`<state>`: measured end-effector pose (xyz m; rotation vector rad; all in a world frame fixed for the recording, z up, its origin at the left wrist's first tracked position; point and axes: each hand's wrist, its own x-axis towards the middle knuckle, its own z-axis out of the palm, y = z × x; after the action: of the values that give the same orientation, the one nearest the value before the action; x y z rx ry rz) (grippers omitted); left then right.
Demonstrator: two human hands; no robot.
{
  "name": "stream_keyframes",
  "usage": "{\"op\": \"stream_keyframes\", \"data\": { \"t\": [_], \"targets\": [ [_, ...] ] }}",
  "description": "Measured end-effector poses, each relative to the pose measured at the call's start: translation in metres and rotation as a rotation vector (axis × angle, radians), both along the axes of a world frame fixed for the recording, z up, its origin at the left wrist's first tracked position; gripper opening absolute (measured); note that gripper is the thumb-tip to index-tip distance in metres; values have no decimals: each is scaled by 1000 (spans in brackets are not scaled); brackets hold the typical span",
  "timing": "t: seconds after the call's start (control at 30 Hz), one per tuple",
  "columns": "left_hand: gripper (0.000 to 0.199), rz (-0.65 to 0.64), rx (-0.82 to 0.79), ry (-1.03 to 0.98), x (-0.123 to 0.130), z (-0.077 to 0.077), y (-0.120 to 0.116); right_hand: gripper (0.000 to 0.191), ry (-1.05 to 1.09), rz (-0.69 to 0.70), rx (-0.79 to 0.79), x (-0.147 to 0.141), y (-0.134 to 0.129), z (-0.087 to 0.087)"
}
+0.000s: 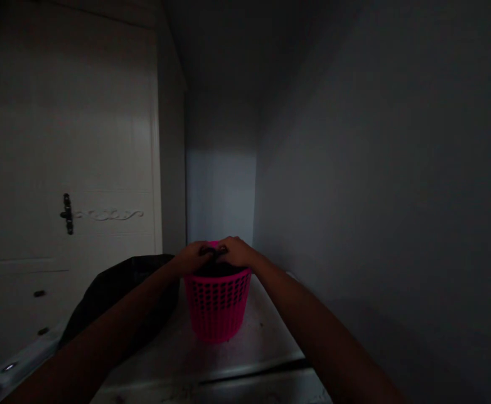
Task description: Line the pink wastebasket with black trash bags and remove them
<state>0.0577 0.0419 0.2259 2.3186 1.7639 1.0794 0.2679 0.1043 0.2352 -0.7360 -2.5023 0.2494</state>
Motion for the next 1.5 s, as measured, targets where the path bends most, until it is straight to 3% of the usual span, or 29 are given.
{"op": "stream_keyframes", "data": {
  "t": [0.07,0.2,0.3,0.4,0.53,0.63,0.73,0.87,0.93,1.0,1.03,1.1,1.17,1.23,1.33,1.4,1.5],
  "targets": [
    [23,46,25,8,-9,-2,-2,16,-46,-71,55,7,3,0],
    [28,162,64,-60,-33,-4,-3,19,18,-285,36,28,15,-3],
    [30,149,45,-125,-29,-3,1,39,81,-132,-82,23,9,-1],
    [34,120,45,-179,-10,2,4,58,59,51,-156,3,-11,4],
    [29,-13,10,-257,6,6,-1,34,4,-30,5,-11,-28,9],
    [24,-89,-54,-142,-2,8,-10,24,60,-95,113,-2,-24,8],
    [18,-7,2,64,-19,10,-18,20,54,-142,154,20,-11,5],
    [27,166,168,82,-32,11,-22,23,44,-322,87,47,0,2],
    [26,151,144,-20,-26,9,-23,42,124,-266,58,48,-4,0],
    [35,60,43,-143,-14,9,-24,64,156,-101,36,42,-12,-1],
    [44,19,5,-181,-7,10,-25,66,136,-26,32,37,-16,-1],
    [53,-5,12,-210,0,14,-26,50,74,24,47,33,-20,0],
    [46,52,102,-273,-2,18,-27,30,77,-63,96,38,-17,2],
    [37,142,169,-453,-14,22,-28,22,171,-210,100,51,-8,4],
    [36,219,130,-844,-32,25,-31,19,428,-364,-90,68,6,4],
    [37,134,43,-1071,-35,28,-35,26,654,-309,-232,67,7,6],
    [33,-59,-14,-1253,-32,36,-42,44,911,-61,-407,54,-4,15]
  ]
}}
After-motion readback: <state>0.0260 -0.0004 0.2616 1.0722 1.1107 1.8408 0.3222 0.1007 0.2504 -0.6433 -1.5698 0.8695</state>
